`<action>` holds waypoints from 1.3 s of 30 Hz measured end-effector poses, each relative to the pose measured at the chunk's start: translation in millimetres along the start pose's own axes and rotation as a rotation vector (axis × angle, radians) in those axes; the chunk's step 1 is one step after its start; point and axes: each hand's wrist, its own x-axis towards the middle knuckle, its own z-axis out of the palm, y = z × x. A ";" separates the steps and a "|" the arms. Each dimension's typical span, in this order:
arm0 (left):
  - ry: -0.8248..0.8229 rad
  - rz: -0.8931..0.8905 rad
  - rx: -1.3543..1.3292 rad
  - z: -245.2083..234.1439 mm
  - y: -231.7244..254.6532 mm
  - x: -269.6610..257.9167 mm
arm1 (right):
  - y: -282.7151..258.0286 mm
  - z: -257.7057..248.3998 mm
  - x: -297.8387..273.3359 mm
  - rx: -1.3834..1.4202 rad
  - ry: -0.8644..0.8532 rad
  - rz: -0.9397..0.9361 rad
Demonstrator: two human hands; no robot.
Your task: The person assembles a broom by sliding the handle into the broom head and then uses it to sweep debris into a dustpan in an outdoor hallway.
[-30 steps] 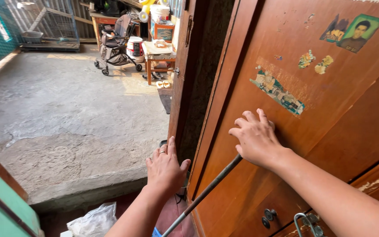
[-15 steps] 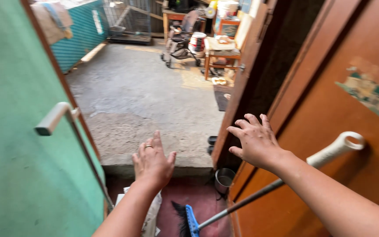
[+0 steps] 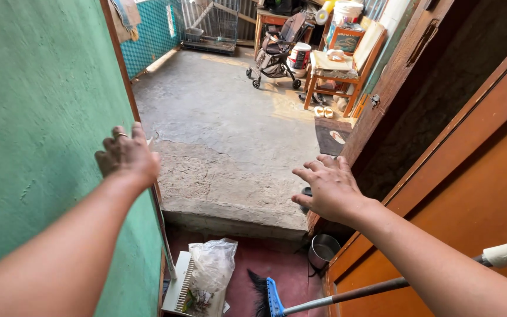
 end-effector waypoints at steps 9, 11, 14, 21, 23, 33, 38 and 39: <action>-0.282 -0.321 -0.191 8.8 0.4 40.9 | -10.2 9.5 30.3 -0.013 -0.109 0.016; -0.203 -0.152 -0.099 5.6 1.7 38.7 | -16.2 8.9 40.4 -0.009 -0.104 -0.003; -0.146 -0.044 -0.016 -11.8 -0.9 37.9 | -25.2 4.7 51.9 0.003 -0.088 -0.035; -0.109 -0.094 -0.028 -82.9 -7.0 57.7 | -57.4 -10.0 62.0 0.026 -0.077 -0.091; -0.088 -0.112 -0.042 -98.4 -3.6 62.4 | -67.3 -11.5 65.9 0.046 -0.059 -0.130; -0.012 -0.219 -0.225 -165.2 36.4 33.3 | -109.1 -20.4 134.5 0.417 0.075 -0.350; -0.028 -0.213 -0.265 -194.2 59.4 11.0 | -145.5 -48.7 171.2 0.686 0.102 -0.414; -0.026 -0.211 -0.280 -199.8 60.7 5.9 | -155.2 -56.1 171.3 0.735 0.090 -0.411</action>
